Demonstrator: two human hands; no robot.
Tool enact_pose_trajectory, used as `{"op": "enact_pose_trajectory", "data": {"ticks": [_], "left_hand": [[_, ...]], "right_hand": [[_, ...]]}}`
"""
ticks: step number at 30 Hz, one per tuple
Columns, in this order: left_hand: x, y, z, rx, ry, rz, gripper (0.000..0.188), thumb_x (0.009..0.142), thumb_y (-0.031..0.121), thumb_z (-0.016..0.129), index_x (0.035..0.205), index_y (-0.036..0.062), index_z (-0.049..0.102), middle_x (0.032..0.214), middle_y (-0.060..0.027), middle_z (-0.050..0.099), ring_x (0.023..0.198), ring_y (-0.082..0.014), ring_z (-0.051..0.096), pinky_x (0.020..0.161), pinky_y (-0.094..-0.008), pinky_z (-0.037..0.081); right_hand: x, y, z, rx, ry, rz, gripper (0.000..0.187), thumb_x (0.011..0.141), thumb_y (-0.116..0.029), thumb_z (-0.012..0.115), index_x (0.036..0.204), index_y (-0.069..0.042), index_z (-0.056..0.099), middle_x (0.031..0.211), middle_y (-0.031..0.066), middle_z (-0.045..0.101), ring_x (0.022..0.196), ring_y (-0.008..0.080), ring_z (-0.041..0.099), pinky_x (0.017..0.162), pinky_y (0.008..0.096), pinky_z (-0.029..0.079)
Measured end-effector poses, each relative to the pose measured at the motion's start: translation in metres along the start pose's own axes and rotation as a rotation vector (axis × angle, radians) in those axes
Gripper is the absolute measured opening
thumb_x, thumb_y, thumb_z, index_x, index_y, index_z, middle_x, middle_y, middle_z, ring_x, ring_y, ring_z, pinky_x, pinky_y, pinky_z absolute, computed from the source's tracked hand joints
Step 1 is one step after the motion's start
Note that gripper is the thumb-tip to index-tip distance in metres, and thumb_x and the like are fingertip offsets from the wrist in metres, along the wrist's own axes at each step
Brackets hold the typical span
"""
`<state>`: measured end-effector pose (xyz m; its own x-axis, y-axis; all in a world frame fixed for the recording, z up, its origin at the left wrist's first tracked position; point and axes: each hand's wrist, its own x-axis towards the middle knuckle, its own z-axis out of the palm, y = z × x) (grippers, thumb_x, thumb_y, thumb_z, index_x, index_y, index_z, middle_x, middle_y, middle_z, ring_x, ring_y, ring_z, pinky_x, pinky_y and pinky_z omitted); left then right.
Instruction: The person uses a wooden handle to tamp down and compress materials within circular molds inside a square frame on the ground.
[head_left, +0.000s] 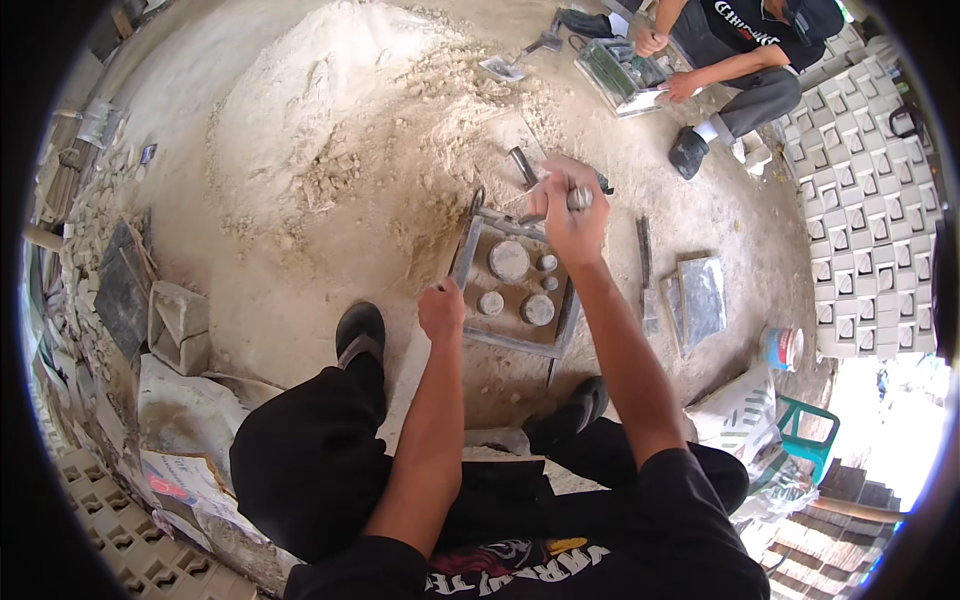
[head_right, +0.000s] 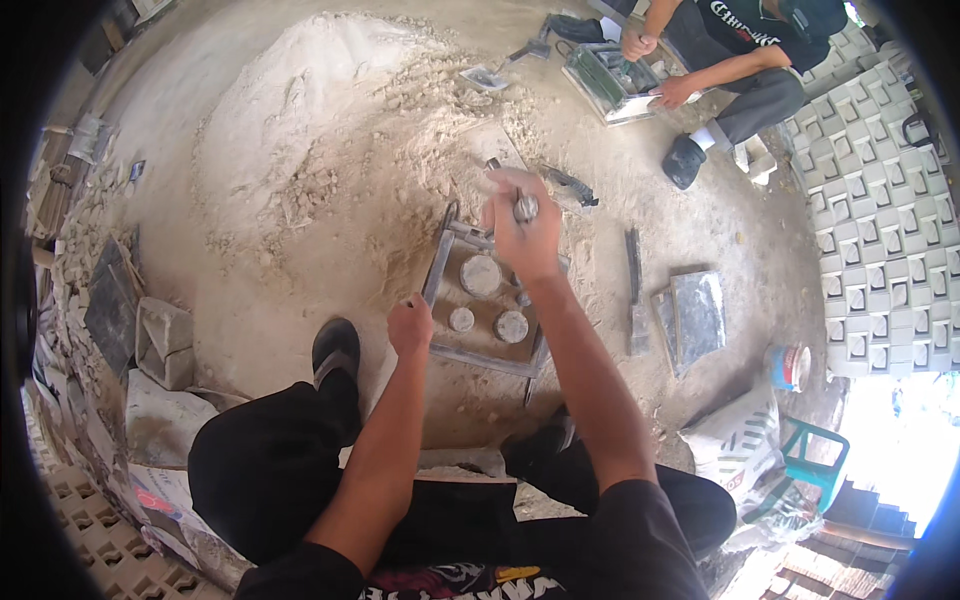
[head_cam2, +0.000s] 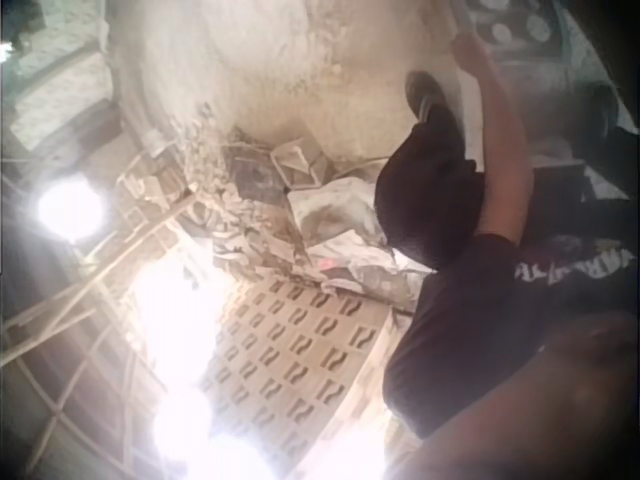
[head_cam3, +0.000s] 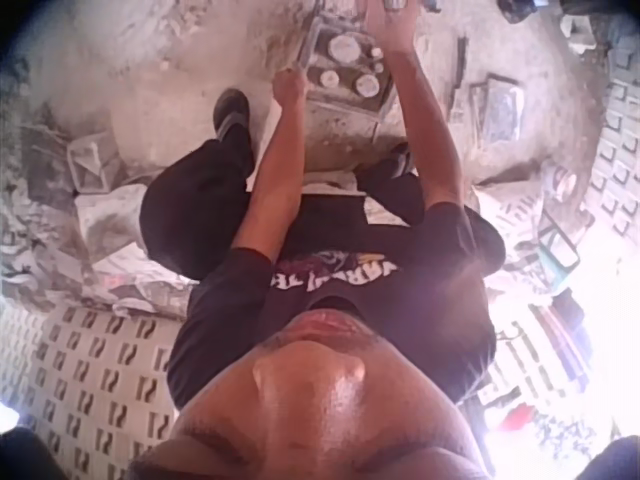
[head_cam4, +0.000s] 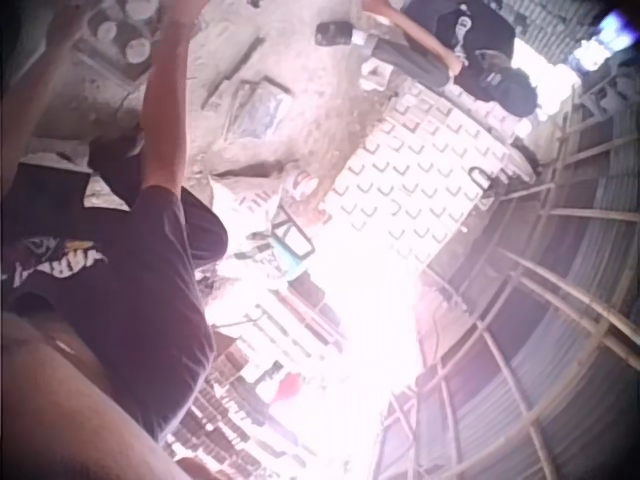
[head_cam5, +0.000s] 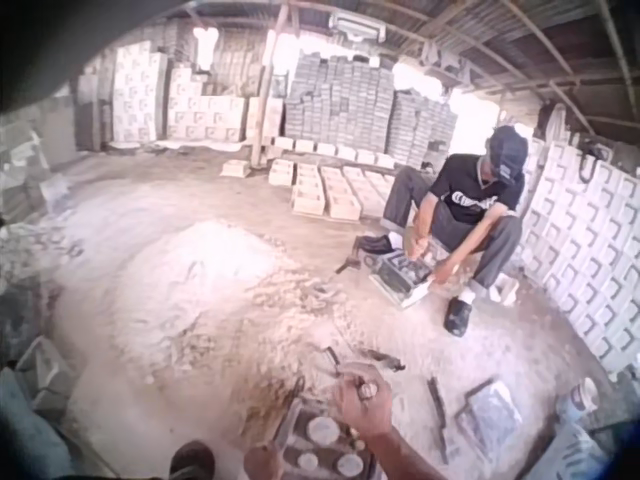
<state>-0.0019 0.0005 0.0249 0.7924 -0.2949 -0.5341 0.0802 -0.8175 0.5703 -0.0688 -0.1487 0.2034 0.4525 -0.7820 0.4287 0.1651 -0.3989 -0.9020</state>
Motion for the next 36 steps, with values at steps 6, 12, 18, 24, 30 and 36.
{"op": "enact_pose_trajectory", "data": {"ticks": [6,12,18,24,30,36], "left_hand": [[-0.004,0.006,-0.002,-0.005,-0.025,0.022,0.051,0.087,0.041,0.042,0.093,-0.0015,0.070,0.095,-0.0248,0.067,0.093,-0.0417,0.064,0.085,-0.0477,0.049],[-0.006,0.005,0.001,0.019,-0.004,0.047,0.051,0.086,0.041,0.043,0.092,-0.0018,0.070,0.095,-0.0246,0.067,0.092,-0.0414,0.064,0.085,-0.0478,0.049],[-0.014,0.012,-0.003,0.008,-0.039,0.057,0.052,0.087,0.038,0.040,0.093,-0.0033,0.069,0.094,-0.0263,0.066,0.092,-0.0430,0.063,0.085,-0.0493,0.048],[-0.013,0.013,-0.005,0.034,0.019,0.072,0.049,0.085,0.037,0.040,0.092,-0.0008,0.070,0.094,-0.0243,0.067,0.092,-0.0419,0.064,0.084,-0.0489,0.049],[-0.004,0.004,0.002,0.063,0.031,0.101,0.049,0.085,0.037,0.040,0.091,-0.0010,0.070,0.093,-0.0246,0.067,0.091,-0.0427,0.063,0.083,-0.0495,0.048],[0.002,-0.003,0.005,0.059,0.030,0.181,0.055,0.090,0.039,0.038,0.089,-0.0065,0.069,0.093,-0.0285,0.065,0.091,-0.0453,0.062,0.083,-0.0506,0.047]], "right_hand": [[0.001,-0.007,-0.018,-0.100,-0.071,-0.073,0.022,0.095,0.003,0.045,0.115,0.000,0.055,0.071,0.0033,0.048,0.060,0.0125,0.055,0.059,0.0299,0.050],[0.003,-0.003,-0.055,-0.286,-0.009,-0.056,0.021,0.096,-0.001,0.047,0.114,-0.002,0.056,0.068,0.0055,0.060,0.064,0.0095,0.058,0.063,0.0252,0.047],[-0.019,0.001,-0.080,-0.186,0.019,-0.117,0.022,0.095,0.001,0.046,0.114,-0.003,0.057,0.068,0.0061,0.060,0.065,0.0103,0.057,0.062,0.0251,0.045],[-0.021,-0.020,-0.076,-0.111,0.075,-0.266,0.024,0.094,0.004,0.045,0.107,-0.002,0.064,0.070,0.0061,0.061,0.063,0.0116,0.058,0.063,0.0271,0.047],[-0.018,-0.023,-0.093,-0.091,0.124,-0.085,0.021,0.094,0.000,0.047,0.092,0.000,0.068,0.064,0.0026,0.056,0.055,0.0064,0.050,0.052,0.0221,0.039],[-0.034,-0.015,-0.099,0.087,0.331,-0.029,0.021,0.088,0.003,0.044,0.079,0.002,0.063,0.055,-0.0009,0.047,0.049,0.0043,0.039,0.044,0.0224,0.029]]}}
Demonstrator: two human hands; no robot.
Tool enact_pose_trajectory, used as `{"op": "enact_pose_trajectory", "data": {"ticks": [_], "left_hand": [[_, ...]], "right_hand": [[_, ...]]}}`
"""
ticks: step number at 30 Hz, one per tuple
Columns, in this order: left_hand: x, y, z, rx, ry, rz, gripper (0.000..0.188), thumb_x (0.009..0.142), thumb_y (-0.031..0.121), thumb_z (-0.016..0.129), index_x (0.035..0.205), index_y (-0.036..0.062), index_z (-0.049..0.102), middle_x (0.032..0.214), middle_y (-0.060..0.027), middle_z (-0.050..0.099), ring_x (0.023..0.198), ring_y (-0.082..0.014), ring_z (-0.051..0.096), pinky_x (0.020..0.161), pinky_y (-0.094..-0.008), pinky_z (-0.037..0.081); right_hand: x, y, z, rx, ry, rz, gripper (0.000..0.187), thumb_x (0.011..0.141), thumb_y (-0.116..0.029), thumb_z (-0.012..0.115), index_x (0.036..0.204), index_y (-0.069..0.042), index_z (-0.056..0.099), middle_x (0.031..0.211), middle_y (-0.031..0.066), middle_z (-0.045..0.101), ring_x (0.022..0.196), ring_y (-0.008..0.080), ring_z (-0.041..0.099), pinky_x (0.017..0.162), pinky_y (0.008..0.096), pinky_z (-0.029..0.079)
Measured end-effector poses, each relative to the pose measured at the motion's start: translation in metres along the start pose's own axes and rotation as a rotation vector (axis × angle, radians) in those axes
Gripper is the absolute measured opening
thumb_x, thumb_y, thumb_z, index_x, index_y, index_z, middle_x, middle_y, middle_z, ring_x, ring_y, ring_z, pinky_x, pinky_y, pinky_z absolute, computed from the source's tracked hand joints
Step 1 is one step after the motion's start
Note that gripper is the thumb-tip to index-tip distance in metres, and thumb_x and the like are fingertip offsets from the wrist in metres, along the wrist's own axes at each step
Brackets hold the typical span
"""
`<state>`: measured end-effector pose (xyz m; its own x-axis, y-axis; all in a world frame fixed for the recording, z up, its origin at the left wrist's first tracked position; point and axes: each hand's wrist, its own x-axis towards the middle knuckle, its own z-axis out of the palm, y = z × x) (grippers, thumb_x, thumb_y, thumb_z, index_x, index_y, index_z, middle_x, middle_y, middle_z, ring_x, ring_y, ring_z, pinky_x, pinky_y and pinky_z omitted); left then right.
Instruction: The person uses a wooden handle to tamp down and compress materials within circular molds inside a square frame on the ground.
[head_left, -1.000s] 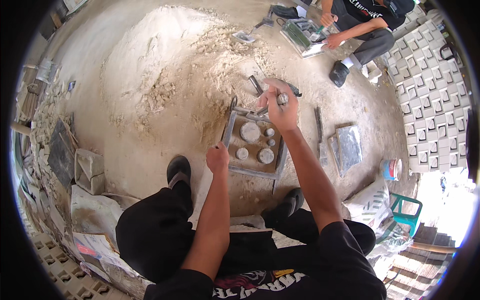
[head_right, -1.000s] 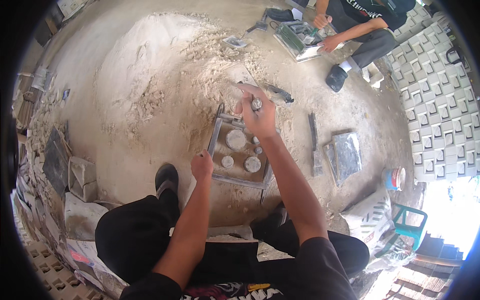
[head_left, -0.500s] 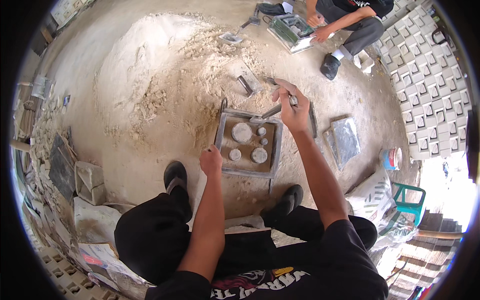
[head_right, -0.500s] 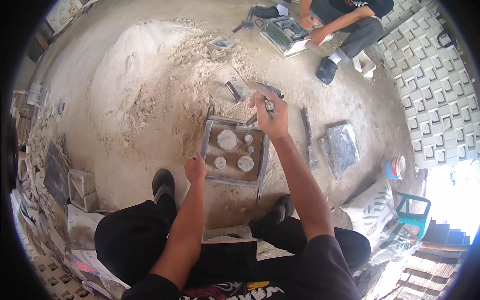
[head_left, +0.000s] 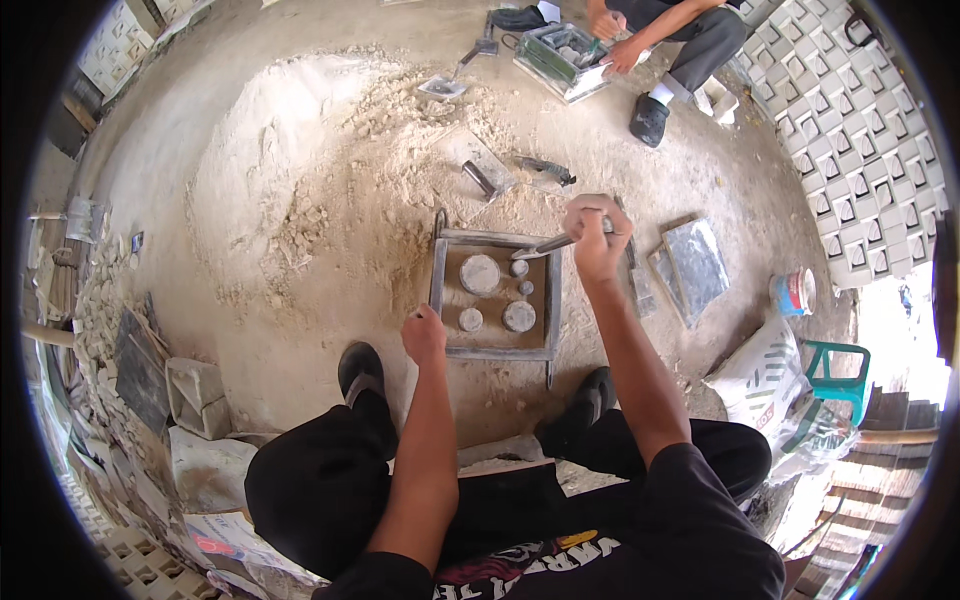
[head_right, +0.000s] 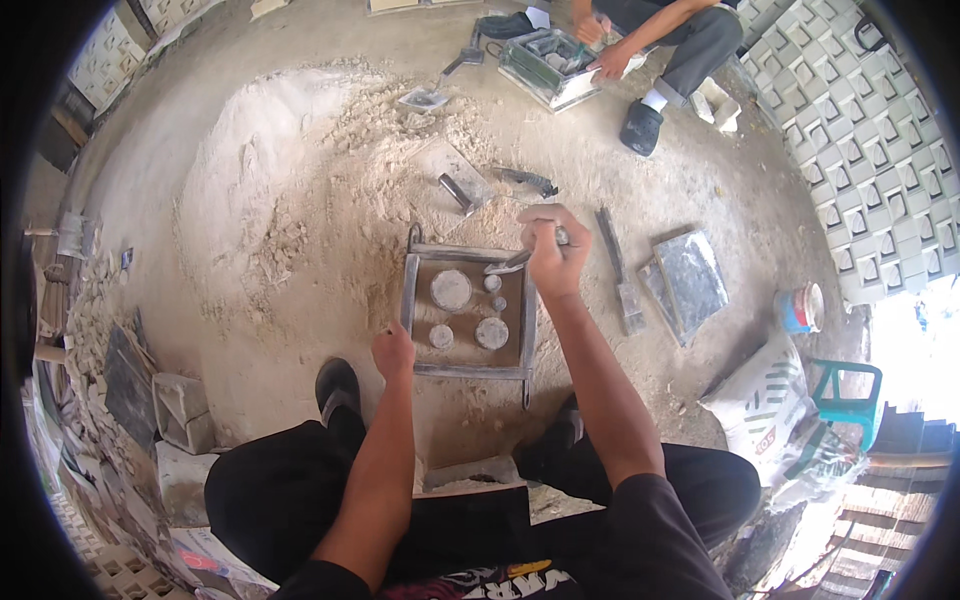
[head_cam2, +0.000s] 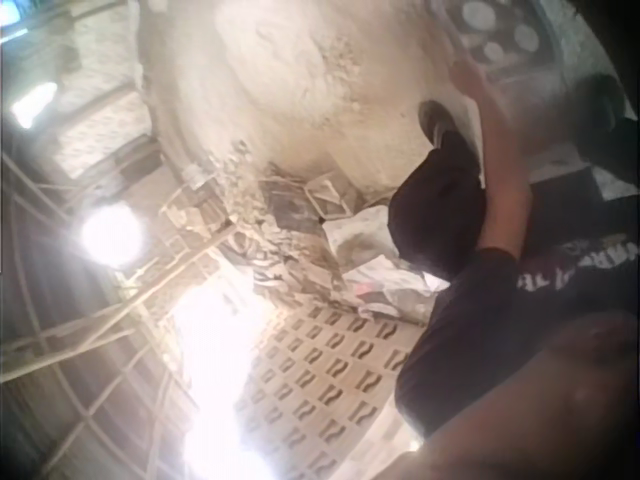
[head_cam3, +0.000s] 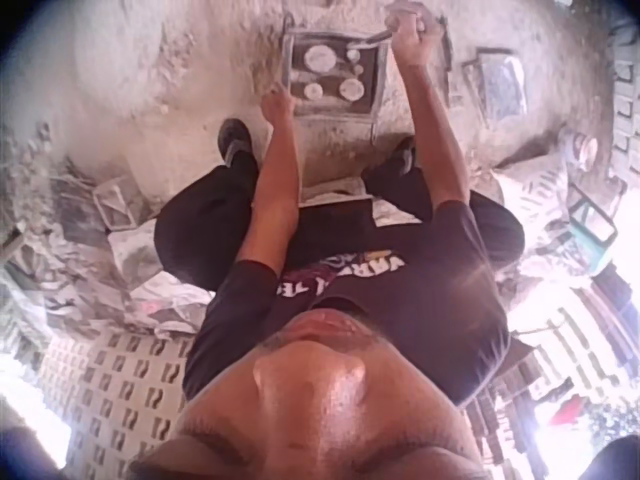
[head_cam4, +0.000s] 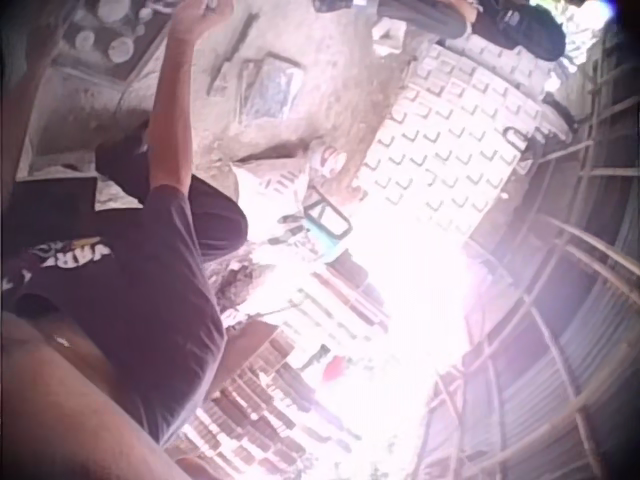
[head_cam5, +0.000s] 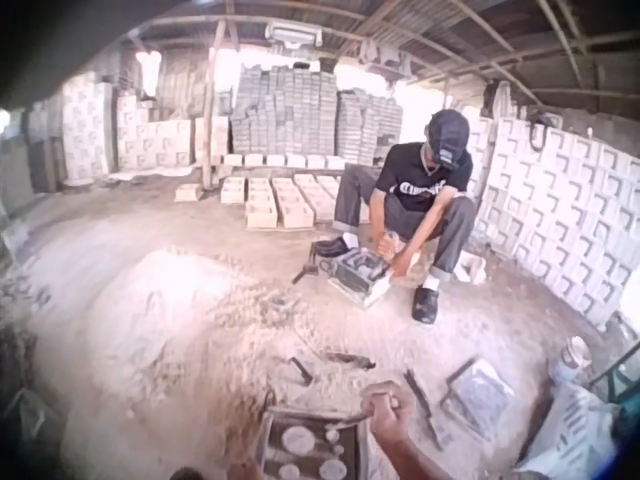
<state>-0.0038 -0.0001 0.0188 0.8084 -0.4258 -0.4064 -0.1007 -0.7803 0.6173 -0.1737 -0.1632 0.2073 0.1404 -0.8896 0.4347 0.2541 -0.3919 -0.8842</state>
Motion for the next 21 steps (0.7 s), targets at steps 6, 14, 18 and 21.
{"op": "enact_pose_trajectory", "data": {"ticks": [6,14,18,21], "left_hand": [[-0.004,0.005,0.000,0.021,-0.004,-0.060,0.052,0.085,0.037,0.039,0.093,-0.0045,0.069,0.094,-0.0268,0.066,0.091,-0.0436,0.063,0.085,-0.0496,0.048],[-0.004,0.008,-0.001,0.035,-0.001,-0.050,0.052,0.086,0.039,0.040,0.093,-0.0025,0.070,0.097,-0.0254,0.067,0.093,-0.0424,0.063,0.086,-0.0491,0.048],[0.001,0.002,-0.002,0.038,0.024,-0.080,0.052,0.086,0.040,0.040,0.093,-0.0023,0.070,0.097,-0.0257,0.067,0.094,-0.0425,0.063,0.086,-0.0491,0.048],[-0.012,0.014,0.001,0.049,0.010,-0.010,0.053,0.086,0.040,0.040,0.093,-0.0025,0.070,0.097,-0.0262,0.067,0.094,-0.0425,0.063,0.086,-0.0491,0.048]], "right_hand": [[0.006,-0.002,-0.011,-0.069,0.165,0.049,0.018,0.087,0.002,0.045,0.080,0.001,0.062,0.055,-0.0010,0.046,0.046,0.0041,0.039,0.043,0.0220,0.029],[0.001,-0.002,0.006,-0.316,0.234,-0.087,0.013,0.092,0.000,0.048,0.090,-0.002,0.061,0.062,-0.0010,0.050,0.050,0.0035,0.042,0.046,0.0212,0.033],[0.004,-0.020,0.011,-0.184,0.407,0.084,0.010,0.094,-0.003,0.050,0.102,-0.002,0.057,0.076,0.0001,0.052,0.059,0.0034,0.044,0.051,0.0197,0.036],[0.000,0.002,-0.006,-0.426,0.295,0.037,0.007,0.095,-0.005,0.053,0.101,-0.003,0.056,0.077,-0.0005,0.051,0.063,0.0037,0.044,0.054,0.0209,0.036]]}}
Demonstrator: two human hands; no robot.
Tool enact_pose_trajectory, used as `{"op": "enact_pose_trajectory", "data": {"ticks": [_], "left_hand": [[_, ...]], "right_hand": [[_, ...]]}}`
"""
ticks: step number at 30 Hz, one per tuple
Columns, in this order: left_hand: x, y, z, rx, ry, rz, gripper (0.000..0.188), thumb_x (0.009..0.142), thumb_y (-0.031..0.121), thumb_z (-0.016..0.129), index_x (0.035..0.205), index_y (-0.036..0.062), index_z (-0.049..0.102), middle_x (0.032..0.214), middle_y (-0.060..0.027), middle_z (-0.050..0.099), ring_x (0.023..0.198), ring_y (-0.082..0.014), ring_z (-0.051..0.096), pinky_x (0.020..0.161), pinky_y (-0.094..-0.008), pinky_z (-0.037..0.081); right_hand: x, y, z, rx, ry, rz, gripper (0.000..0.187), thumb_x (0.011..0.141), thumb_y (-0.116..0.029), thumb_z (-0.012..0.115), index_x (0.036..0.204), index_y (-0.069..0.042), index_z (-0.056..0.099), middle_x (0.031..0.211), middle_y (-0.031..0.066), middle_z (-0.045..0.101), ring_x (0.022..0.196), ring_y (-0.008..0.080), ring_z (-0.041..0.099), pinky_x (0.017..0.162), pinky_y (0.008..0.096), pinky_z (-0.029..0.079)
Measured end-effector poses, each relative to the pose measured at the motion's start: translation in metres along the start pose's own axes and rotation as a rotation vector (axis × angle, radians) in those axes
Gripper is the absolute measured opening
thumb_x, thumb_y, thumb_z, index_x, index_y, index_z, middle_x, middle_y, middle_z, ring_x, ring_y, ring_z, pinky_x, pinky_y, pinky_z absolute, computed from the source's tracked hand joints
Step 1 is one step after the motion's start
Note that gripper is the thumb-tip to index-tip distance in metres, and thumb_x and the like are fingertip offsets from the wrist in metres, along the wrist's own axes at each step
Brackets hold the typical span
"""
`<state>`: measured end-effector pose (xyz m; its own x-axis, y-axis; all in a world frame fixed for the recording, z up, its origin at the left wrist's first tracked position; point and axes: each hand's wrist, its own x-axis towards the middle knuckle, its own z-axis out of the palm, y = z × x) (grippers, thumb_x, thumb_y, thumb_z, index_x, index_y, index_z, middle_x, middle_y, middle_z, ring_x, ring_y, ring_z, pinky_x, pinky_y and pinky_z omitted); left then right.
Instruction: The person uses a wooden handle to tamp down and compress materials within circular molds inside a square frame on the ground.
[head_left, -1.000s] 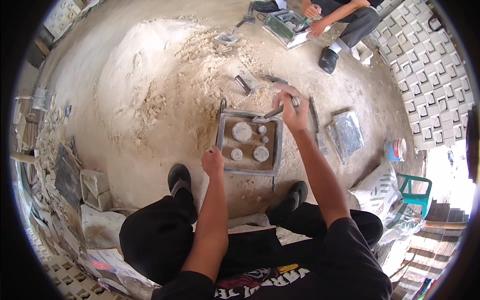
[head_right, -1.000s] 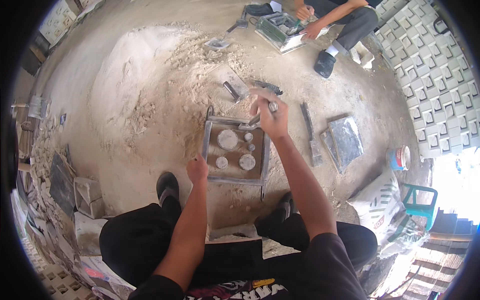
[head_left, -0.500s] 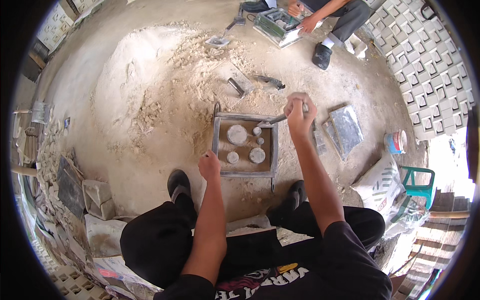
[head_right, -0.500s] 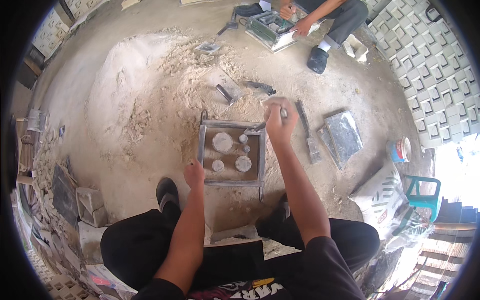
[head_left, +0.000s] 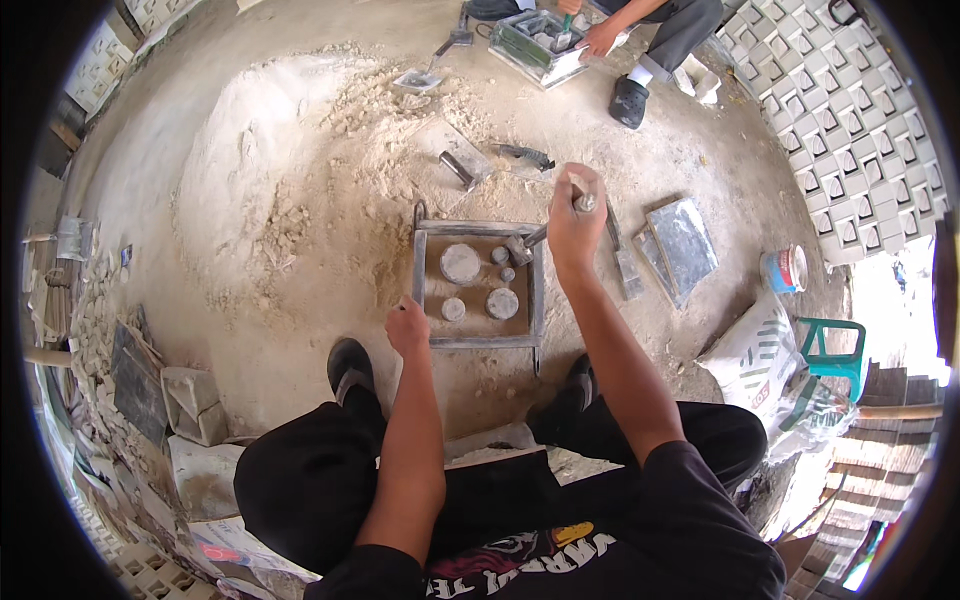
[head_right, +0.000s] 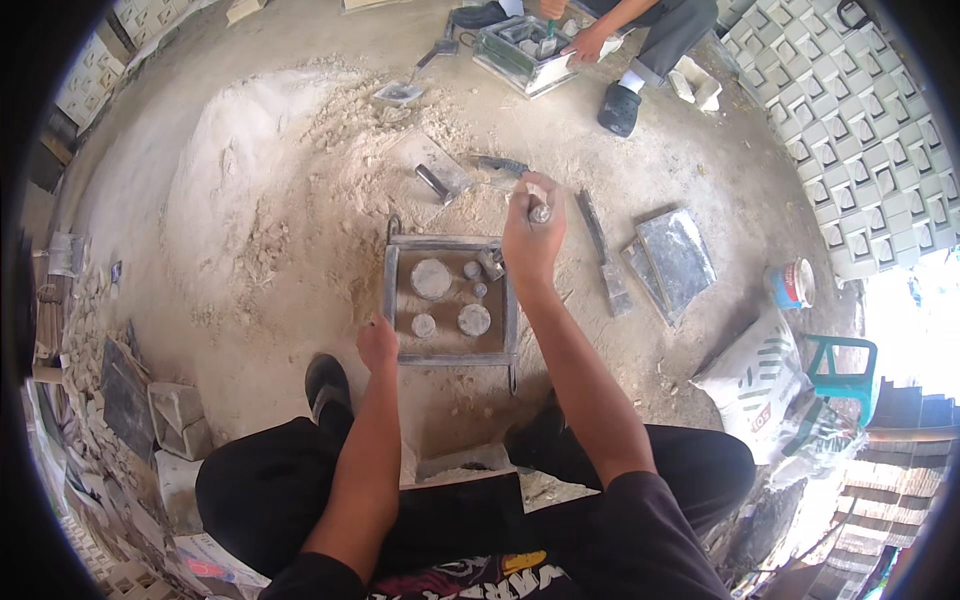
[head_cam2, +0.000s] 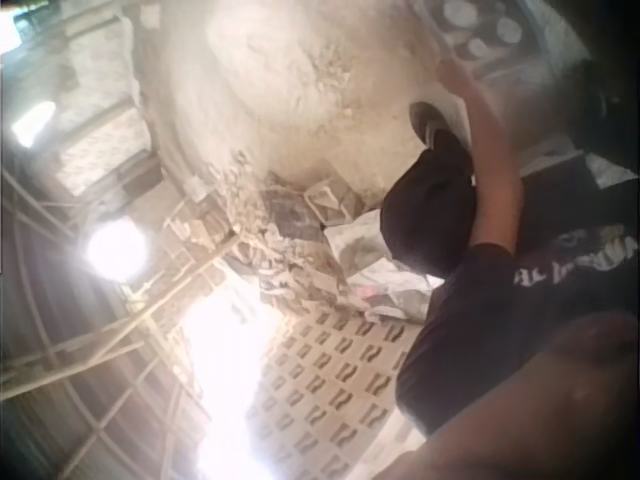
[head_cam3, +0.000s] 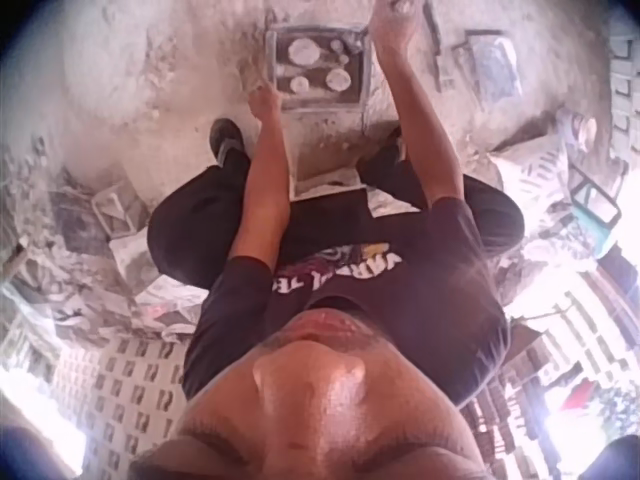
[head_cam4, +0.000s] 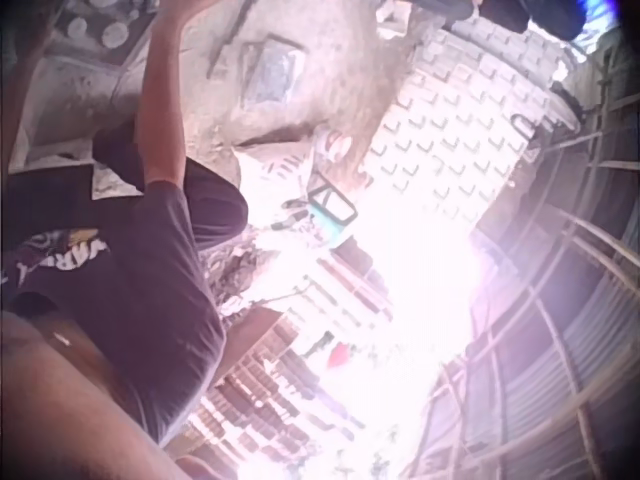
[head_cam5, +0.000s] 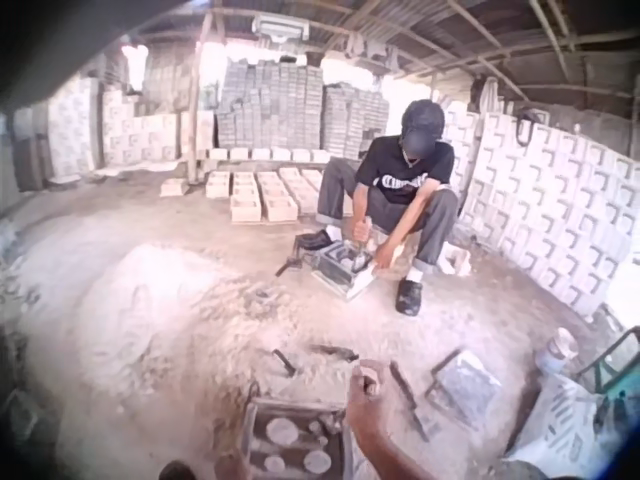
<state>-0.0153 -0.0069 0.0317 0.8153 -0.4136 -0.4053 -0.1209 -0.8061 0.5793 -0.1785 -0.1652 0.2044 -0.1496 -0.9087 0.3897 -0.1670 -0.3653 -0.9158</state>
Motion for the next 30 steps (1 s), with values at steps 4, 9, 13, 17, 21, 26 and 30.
{"op": "enact_pose_trajectory", "data": {"ticks": [4,9,13,17,21,26,30], "left_hand": [[0.011,-0.011,0.000,-0.008,0.002,-0.055,0.054,0.086,0.041,0.039,0.094,-0.0029,0.070,0.097,-0.0269,0.066,0.095,-0.0427,0.063,0.086,-0.0489,0.048],[0.009,-0.011,0.001,-0.025,-0.012,-0.042,0.054,0.087,0.041,0.040,0.094,-0.0032,0.070,0.098,-0.0272,0.066,0.096,-0.0432,0.062,0.087,-0.0488,0.048],[0.007,-0.005,-0.005,-0.026,-0.002,-0.084,0.054,0.086,0.041,0.040,0.095,-0.0035,0.070,0.100,-0.0271,0.066,0.097,-0.0430,0.062,0.087,-0.0492,0.048],[0.007,-0.008,0.001,-0.016,-0.030,-0.064,0.055,0.086,0.041,0.040,0.096,-0.0039,0.069,0.101,-0.0272,0.066,0.097,-0.0431,0.062,0.088,-0.0494,0.048],[0.012,-0.015,-0.002,-0.011,-0.017,-0.039,0.055,0.087,0.042,0.039,0.096,-0.0040,0.069,0.101,-0.0272,0.066,0.098,-0.0431,0.062,0.088,-0.0494,0.047],[0.010,-0.011,-0.001,0.007,-0.023,-0.038,0.056,0.087,0.042,0.039,0.097,-0.0037,0.070,0.102,-0.0268,0.066,0.098,-0.0429,0.062,0.089,-0.0488,0.047],[0.012,-0.013,0.006,-0.004,-0.028,-0.014,0.056,0.087,0.043,0.039,0.098,-0.0034,0.070,0.102,-0.0265,0.066,0.098,-0.0425,0.062,0.090,-0.0483,0.047]], "right_hand": [[0.001,-0.040,0.005,0.266,0.084,0.269,0.024,0.094,-0.018,0.062,0.109,-0.001,0.052,0.078,-0.0006,0.051,0.067,0.0067,0.044,0.061,0.0228,0.039],[-0.007,-0.006,0.008,0.026,-0.095,0.187,0.034,0.099,-0.030,0.052,0.078,-0.004,0.054,0.060,-0.0039,0.043,0.058,0.0045,0.038,0.052,0.0242,0.035],[-0.020,-0.037,-0.005,0.117,0.070,0.234,0.042,0.100,-0.032,0.049,0.068,-0.005,0.047,0.061,-0.0045,0.041,0.057,0.0046,0.036,0.050,0.0264,0.032],[-0.017,-0.020,0.001,-0.022,-0.033,0.217,0.038,0.101,-0.029,0.047,0.068,-0.011,0.044,0.055,-0.0060,0.039,0.047,0.0022,0.033,0.043,0.0222,0.025],[-0.040,-0.036,-0.010,0.120,0.057,0.243,0.039,0.100,-0.029,0.050,0.067,-0.009,0.048,0.057,-0.0066,0.041,0.050,0.0022,0.036,0.045,0.0217,0.026],[-0.039,-0.040,-0.008,0.044,0.001,0.295,0.047,0.099,-0.033,0.052,0.058,-0.011,0.045,0.051,-0.0062,0.038,0.047,0.0032,0.030,0.044,0.0242,0.023],[-0.058,-0.039,-0.022,-0.110,-0.014,0.376,0.053,0.098,-0.038,0.052,0.055,-0.009,0.039,0.052,-0.0064,0.032,0.051,0.0052,0.027,0.046,0.0287,0.023]]}}
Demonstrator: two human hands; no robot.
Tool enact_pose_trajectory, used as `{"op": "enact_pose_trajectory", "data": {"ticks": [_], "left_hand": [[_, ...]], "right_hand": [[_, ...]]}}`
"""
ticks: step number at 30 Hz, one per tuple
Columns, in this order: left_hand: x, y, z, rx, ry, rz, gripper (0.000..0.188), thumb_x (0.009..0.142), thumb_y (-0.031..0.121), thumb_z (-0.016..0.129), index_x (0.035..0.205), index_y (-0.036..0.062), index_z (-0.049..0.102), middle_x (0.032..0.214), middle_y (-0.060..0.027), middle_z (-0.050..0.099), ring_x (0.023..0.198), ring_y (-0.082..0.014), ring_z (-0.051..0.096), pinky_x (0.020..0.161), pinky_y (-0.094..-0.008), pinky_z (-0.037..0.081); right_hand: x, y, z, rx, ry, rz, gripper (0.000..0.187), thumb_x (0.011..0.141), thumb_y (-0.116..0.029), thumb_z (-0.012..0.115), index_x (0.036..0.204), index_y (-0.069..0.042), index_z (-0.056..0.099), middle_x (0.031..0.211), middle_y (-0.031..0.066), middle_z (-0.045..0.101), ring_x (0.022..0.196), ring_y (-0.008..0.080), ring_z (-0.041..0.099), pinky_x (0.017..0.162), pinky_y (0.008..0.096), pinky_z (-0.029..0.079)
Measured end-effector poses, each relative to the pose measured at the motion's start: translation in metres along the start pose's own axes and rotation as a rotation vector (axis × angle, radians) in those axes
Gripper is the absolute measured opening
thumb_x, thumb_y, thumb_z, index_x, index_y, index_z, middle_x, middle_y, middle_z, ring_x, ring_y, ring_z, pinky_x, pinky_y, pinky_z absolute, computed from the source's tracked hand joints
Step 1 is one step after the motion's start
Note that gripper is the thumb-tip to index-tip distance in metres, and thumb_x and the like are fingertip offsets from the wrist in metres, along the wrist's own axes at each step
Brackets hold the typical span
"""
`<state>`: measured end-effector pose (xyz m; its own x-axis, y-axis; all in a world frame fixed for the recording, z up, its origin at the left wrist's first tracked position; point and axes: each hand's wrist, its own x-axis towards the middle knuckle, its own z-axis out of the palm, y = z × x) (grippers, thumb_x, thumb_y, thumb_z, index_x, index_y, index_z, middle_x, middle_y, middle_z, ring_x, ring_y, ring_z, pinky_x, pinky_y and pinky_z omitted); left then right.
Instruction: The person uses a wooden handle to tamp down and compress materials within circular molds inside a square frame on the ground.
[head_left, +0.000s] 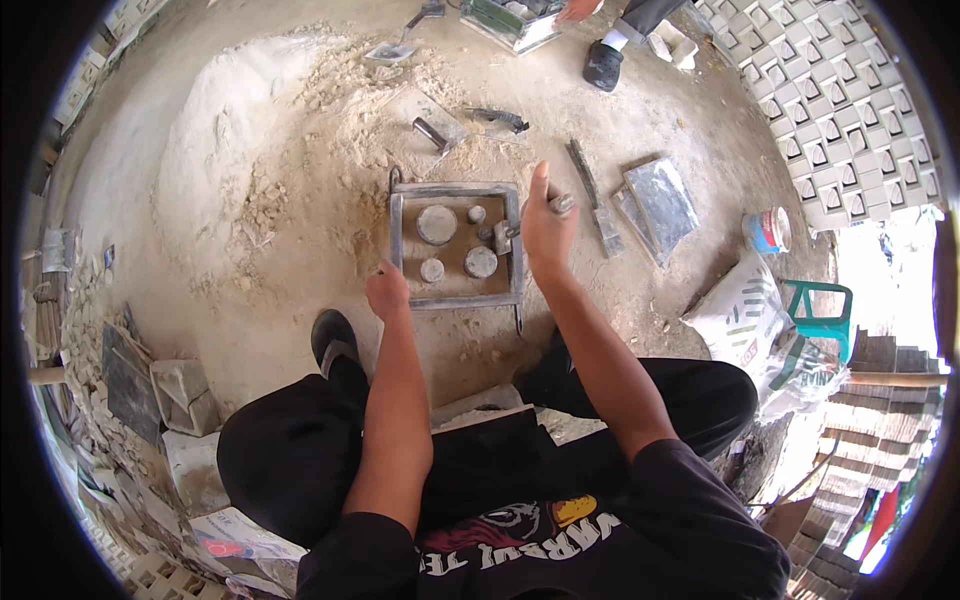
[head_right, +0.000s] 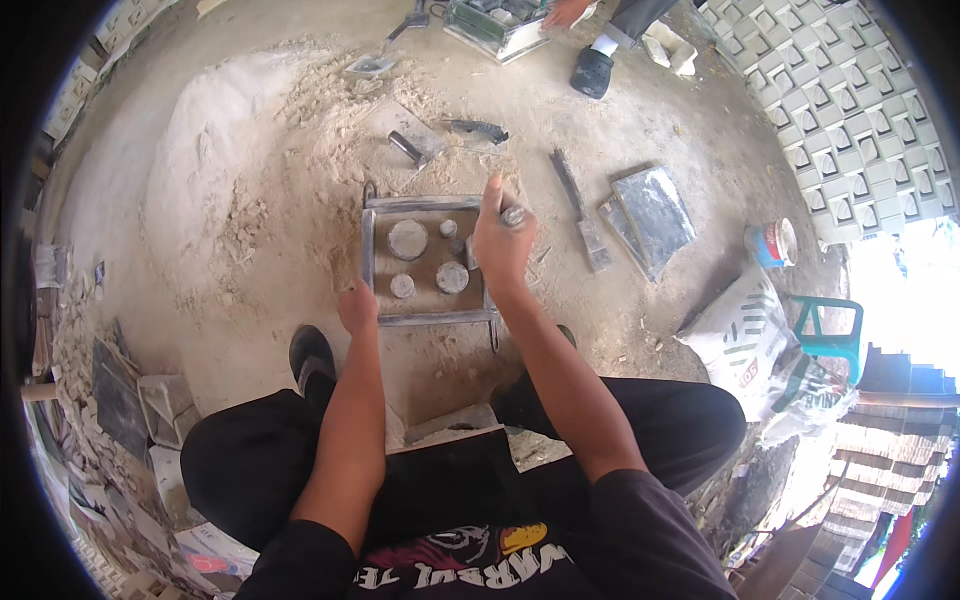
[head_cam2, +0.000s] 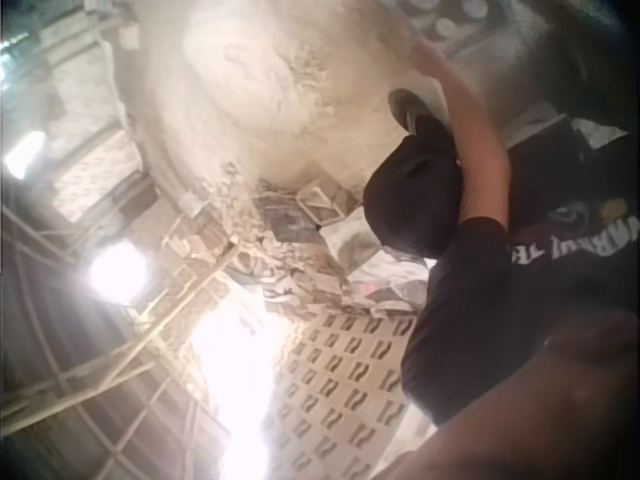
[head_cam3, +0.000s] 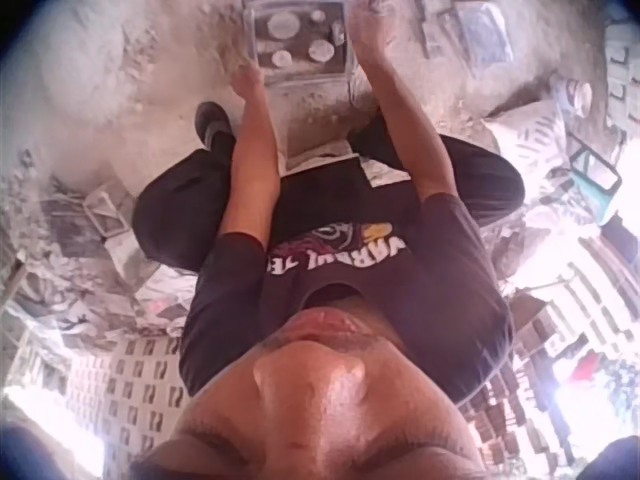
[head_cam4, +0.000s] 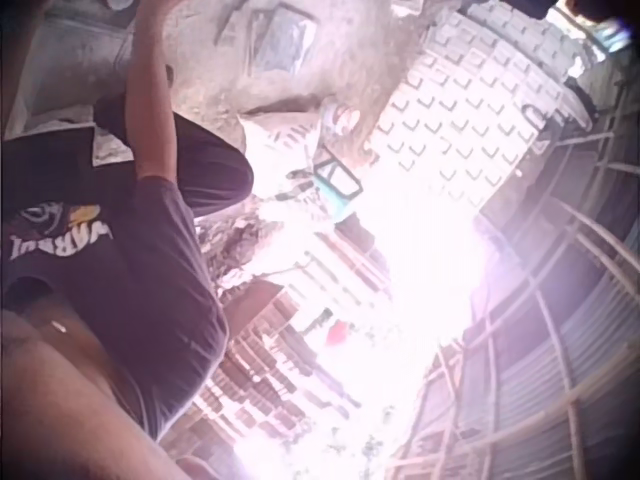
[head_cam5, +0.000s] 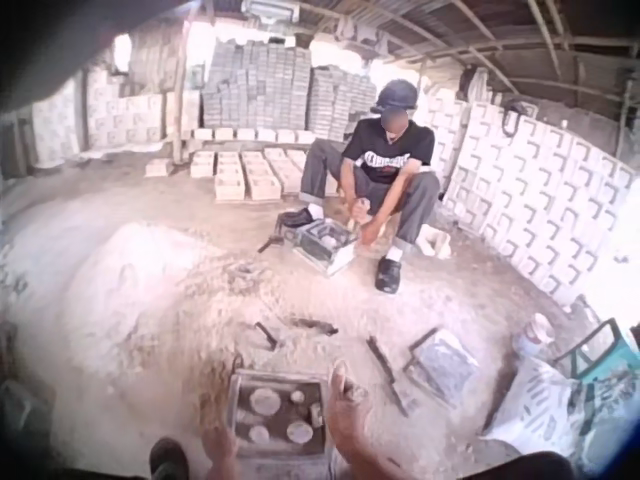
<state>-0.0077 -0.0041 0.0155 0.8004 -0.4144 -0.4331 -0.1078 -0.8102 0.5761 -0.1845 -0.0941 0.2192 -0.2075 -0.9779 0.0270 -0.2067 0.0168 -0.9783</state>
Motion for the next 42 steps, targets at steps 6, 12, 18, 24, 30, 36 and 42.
{"op": "enact_pose_trajectory", "data": {"ticks": [6,12,18,24,30,36,42], "left_hand": [[0.011,-0.012,0.002,0.033,-0.002,0.017,0.058,0.087,0.045,0.040,0.098,-0.0035,0.069,0.102,-0.0264,0.066,0.100,-0.0427,0.062,0.090,-0.0486,0.047],[-0.005,0.001,-0.008,-0.030,0.023,-0.060,0.057,0.087,0.045,0.040,0.099,-0.0026,0.070,0.103,-0.0257,0.066,0.100,-0.0419,0.062,0.090,-0.0482,0.047],[-0.008,0.007,-0.010,-0.041,-0.038,-0.057,0.056,0.086,0.043,0.041,0.101,-0.0038,0.069,0.106,-0.0265,0.065,0.101,-0.0423,0.061,0.090,-0.0484,0.047],[-0.008,0.009,-0.005,-0.027,-0.034,-0.068,0.058,0.086,0.044,0.042,0.103,-0.0050,0.067,0.107,-0.0268,0.064,0.103,-0.0424,0.061,0.091,-0.0485,0.046],[0.002,-0.001,-0.001,-0.002,0.004,-0.045,0.055,0.086,0.043,0.042,0.101,-0.0023,0.069,0.105,-0.0255,0.065,0.102,-0.0414,0.061,0.091,-0.0480,0.046],[-0.006,0.004,-0.012,-0.031,0.013,-0.078,0.053,0.086,0.042,0.042,0.100,-0.0013,0.070,0.103,-0.0257,0.066,0.100,-0.0415,0.062,0.090,-0.0477,0.047],[-0.002,0.001,-0.011,-0.068,-0.001,-0.026,0.054,0.085,0.042,0.042,0.099,-0.0026,0.069,0.102,-0.0255,0.066,0.099,-0.0419,0.062,0.089,-0.0480,0.047]], "right_hand": [[-0.015,-0.009,-0.005,0.064,0.009,0.068,0.058,0.096,-0.047,0.052,0.052,-0.013,0.036,0.050,-0.0054,0.033,0.047,0.0064,0.028,0.045,0.0268,0.023],[-0.022,-0.020,-0.014,0.174,0.010,0.197,0.053,0.094,-0.042,0.058,0.054,-0.014,0.037,0.053,-0.0053,0.036,0.049,0.0053,0.029,0.046,0.0260,0.023],[-0.030,-0.009,-0.022,0.176,-0.009,0.216,0.051,0.094,-0.041,0.058,0.055,-0.015,0.038,0.053,-0.0056,0.037,0.050,0.0057,0.030,0.047,0.0257,0.023],[-0.050,0.031,-0.037,-0.004,-0.067,-0.017,0.052,0.098,-0.041,0.052,0.056,-0.012,0.041,0.054,-0.0056,0.039,0.050,0.0046,0.032,0.046,0.0246,0.025],[-0.055,0.018,-0.040,0.040,-0.074,-0.044,0.052,0.099,-0.040,0.050,0.056,-0.011,0.041,0.053,-0.0051,0.040,0.048,0.0039,0.033,0.045,0.0246,0.024],[-0.041,0.011,-0.040,0.101,-0.062,-0.120,0.050,0.100,-0.034,0.049,0.057,-0.009,0.040,0.053,-0.0068,0.036,0.049,0.0031,0.031,0.043,0.0264,0.024],[-0.024,0.011,-0.030,0.103,-0.061,0.055,0.054,0.099,-0.039,0.050,0.055,-0.010,0.039,0.051,-0.0058,0.037,0.048,0.0046,0.031,0.043,0.0268,0.023]]}}
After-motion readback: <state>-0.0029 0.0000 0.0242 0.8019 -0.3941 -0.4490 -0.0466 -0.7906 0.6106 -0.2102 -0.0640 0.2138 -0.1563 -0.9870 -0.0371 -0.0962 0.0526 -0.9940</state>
